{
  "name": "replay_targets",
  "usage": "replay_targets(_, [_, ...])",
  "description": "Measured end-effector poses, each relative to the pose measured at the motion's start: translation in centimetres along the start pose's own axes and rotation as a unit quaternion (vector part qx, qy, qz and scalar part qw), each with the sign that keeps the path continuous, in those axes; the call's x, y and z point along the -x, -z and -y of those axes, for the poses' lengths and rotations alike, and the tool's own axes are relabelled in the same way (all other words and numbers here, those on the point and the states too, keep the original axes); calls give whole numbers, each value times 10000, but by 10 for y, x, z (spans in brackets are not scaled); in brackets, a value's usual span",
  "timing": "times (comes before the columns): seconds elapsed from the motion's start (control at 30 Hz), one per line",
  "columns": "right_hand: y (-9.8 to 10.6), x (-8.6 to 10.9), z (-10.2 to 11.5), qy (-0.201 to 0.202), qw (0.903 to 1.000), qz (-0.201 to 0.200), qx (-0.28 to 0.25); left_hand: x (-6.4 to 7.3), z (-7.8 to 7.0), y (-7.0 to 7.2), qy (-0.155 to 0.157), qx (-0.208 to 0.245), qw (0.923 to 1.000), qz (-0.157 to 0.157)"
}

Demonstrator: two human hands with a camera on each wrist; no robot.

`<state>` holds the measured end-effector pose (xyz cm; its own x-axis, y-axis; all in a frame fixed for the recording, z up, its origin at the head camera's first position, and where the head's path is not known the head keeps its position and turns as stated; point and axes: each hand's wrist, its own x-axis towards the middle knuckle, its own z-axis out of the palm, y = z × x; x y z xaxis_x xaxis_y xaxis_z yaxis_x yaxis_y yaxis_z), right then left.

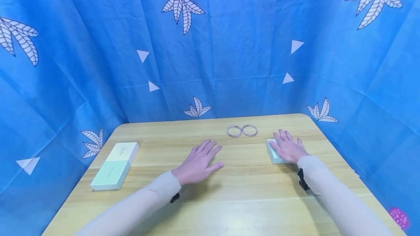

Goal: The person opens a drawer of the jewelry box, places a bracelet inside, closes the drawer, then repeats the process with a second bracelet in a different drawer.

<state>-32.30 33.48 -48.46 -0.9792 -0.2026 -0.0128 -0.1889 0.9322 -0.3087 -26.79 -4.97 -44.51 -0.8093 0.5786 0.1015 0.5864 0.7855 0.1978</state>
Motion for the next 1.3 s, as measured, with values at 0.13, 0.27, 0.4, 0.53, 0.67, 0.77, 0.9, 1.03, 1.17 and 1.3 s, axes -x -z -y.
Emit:
replay_targets(0.13, [1, 0, 0, 33, 10000, 1, -48, 8, 2, 0, -27, 0, 10000, -48])
replay_targets(0.27, [1, 1, 0, 124, 9998, -10, -141, 13, 4, -1, -52, -25, 9999, -102])
replay_targets(0.4, [0, -1, -2, 196, 9997, -50, -168, 17, 6, 0, -106, -123, 9998, -132])
replay_targets(0.53, [-2, -4, -3, 367, 9991, -185, -105, 22, 9, 2, -127, -209, 9996, -134])
replay_targets(0.67, [-2, -5, -7, 552, 9979, -320, -89, 26, 11, 3, -115, -233, 9996, -101])
replay_targets(0.77, [0, -2, -9, 565, 9977, -320, -218, 29, 11, 2, -106, -252, 9996, -69])
replay_targets(0.9, [4, -1, -9, 427, 9978, -226, -445, 32, 13, 1, -39, -247, 9997, -17])
replay_targets(1.03, [4, -1, -10, 193, 9982, -101, -554, 36, 15, 1, 51, -239, 9997, 10])
replay_targets(1.17, [3, -1, -13, -31, 9987, 1, -511, 38, 17, 0, 90, -229, 9997, -1])
replay_targets(1.3, [1, -2, -13, -204, 9993, 88, -317, 42, 19, 0, 154, -237, 9996, 20])
